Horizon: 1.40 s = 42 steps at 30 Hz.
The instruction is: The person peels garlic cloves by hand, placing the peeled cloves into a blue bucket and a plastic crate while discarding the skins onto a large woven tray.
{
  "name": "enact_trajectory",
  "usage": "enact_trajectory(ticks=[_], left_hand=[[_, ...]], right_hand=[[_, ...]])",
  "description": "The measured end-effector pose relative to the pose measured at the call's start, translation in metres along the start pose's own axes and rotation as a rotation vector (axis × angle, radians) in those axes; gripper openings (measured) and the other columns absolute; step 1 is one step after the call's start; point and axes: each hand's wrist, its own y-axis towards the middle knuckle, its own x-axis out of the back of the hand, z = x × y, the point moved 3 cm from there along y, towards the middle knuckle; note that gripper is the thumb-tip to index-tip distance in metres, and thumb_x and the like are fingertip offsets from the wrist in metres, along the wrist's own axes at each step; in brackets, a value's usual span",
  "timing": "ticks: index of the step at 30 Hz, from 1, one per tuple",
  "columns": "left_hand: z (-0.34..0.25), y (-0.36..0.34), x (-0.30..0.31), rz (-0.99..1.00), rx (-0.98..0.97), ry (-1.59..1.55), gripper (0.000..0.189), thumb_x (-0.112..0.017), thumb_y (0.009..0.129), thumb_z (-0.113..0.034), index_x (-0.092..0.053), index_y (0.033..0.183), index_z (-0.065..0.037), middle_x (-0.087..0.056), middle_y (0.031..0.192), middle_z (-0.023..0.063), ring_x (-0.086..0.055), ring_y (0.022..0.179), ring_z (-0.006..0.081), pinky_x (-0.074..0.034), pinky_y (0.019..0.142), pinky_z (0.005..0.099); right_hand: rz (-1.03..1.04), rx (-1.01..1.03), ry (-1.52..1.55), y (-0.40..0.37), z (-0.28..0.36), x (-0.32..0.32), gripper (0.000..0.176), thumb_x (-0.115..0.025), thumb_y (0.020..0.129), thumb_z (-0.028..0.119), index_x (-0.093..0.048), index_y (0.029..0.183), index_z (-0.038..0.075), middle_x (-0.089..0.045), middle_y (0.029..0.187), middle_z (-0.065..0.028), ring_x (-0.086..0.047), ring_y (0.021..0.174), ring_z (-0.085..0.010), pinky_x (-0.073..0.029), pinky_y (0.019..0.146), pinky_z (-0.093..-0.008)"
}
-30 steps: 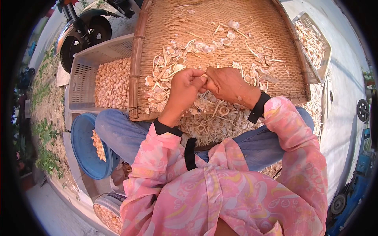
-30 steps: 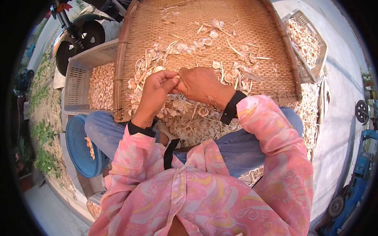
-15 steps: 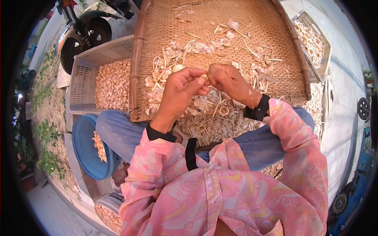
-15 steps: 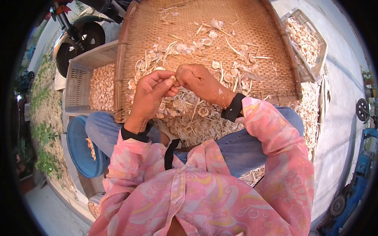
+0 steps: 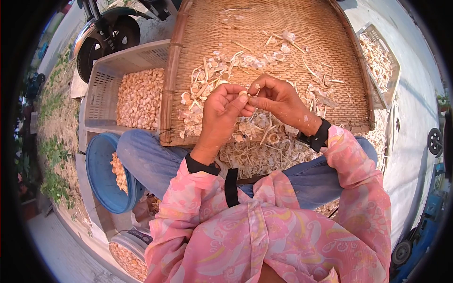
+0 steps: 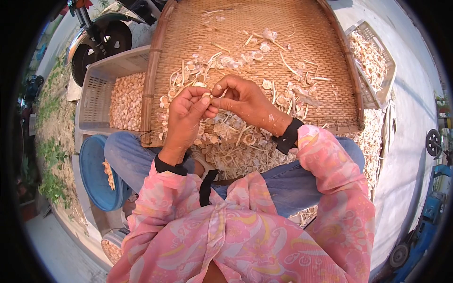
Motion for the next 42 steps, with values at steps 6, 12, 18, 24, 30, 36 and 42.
enact_trajectory(ticks=[6,12,18,24,30,36,42], left_hand=[[0.001,0.003,-0.005,-0.089,-0.025,-0.009,0.017,-0.057,0.085,-0.004,-0.049,0.097,0.004,-0.06,0.086,0.011,-0.061,0.074,0.0135,-0.051,0.066,0.0217],[-0.012,0.001,0.009,-0.153,-0.151,0.094,0.02,-0.06,0.082,-0.001,-0.048,0.097,0.004,-0.06,0.088,0.0118,-0.061,0.077,0.0143,-0.052,0.069,0.0222],[-0.122,0.039,0.157,-0.612,-0.425,0.749,0.022,-0.07,0.074,-0.008,-0.059,0.088,0.005,-0.064,0.08,0.0107,-0.058,0.072,0.01,-0.044,0.065,0.0195],[-0.155,0.008,0.234,-0.704,-0.256,0.928,0.031,-0.071,0.075,-0.018,-0.059,0.094,0.003,-0.063,0.081,0.0059,-0.058,0.073,0.0089,-0.042,0.064,0.018],[-0.155,-0.173,0.372,-0.972,0.222,1.085,0.026,-0.068,0.074,-0.015,-0.06,0.09,0.004,-0.063,0.077,0.0088,-0.061,0.064,0.0139,-0.046,0.057,0.024],[-0.134,-0.162,0.262,-0.739,0.053,1.375,0.028,-0.062,0.079,-0.017,-0.06,0.097,0.005,-0.063,0.078,0.0094,-0.058,0.071,0.0147,-0.046,0.065,0.0263],[-0.017,0.005,0.025,0.174,-0.421,1.247,0.016,-0.056,0.077,0.001,-0.059,0.093,0.0,-0.057,0.088,0.017,-0.057,0.079,0.0323,-0.046,0.069,0.0341]], right_hand=[[-0.102,0.063,-0.171,0.0,-0.004,0.007,0.013,-0.062,0.083,0.011,-0.059,0.094,0.004,-0.053,0.082,0.0017,-0.046,0.065,-0.0036,-0.039,0.056,-0.0194],[-0.17,0.024,-0.413,0.001,0.01,0.012,0.013,-0.06,0.085,0.015,-0.06,0.086,0.002,-0.053,0.074,-0.0025,-0.046,0.061,-0.0088,-0.038,0.053,-0.0236],[-0.104,0.014,-0.922,0.003,-0.008,0.03,0.013,-0.057,0.082,0.016,-0.06,0.087,0.004,-0.057,0.081,-0.0125,-0.057,0.072,-0.0296,-0.045,0.062,-0.037],[0.029,0.091,-0.979,0.012,-0.021,0.008,0.019,-0.057,0.081,0.015,-0.058,0.098,0.009,-0.057,0.09,-0.0135,-0.058,0.082,-0.0324,-0.046,0.069,-0.0407],[0.232,-0.209,-1.363,0.004,-0.014,0.01,0.042,-0.066,0.074,0.023,-0.049,0.108,0.006,-0.056,0.096,-0.0138,-0.059,0.084,-0.0331,-0.047,0.069,-0.0413],[0.136,-0.043,-1.29,0.001,-0.019,0.008,0.034,-0.064,0.075,0.021,-0.05,0.103,0.008,-0.055,0.097,-0.013,-0.06,0.08,-0.0323,-0.047,0.066,-0.0415],[0.481,-0.233,-1.322,-0.012,-0.021,0.013,0.016,-0.061,0.072,0.018,-0.059,0.086,0.01,-0.061,0.083,-0.0106,-0.061,0.079,-0.0303,-0.047,0.065,-0.0418]])
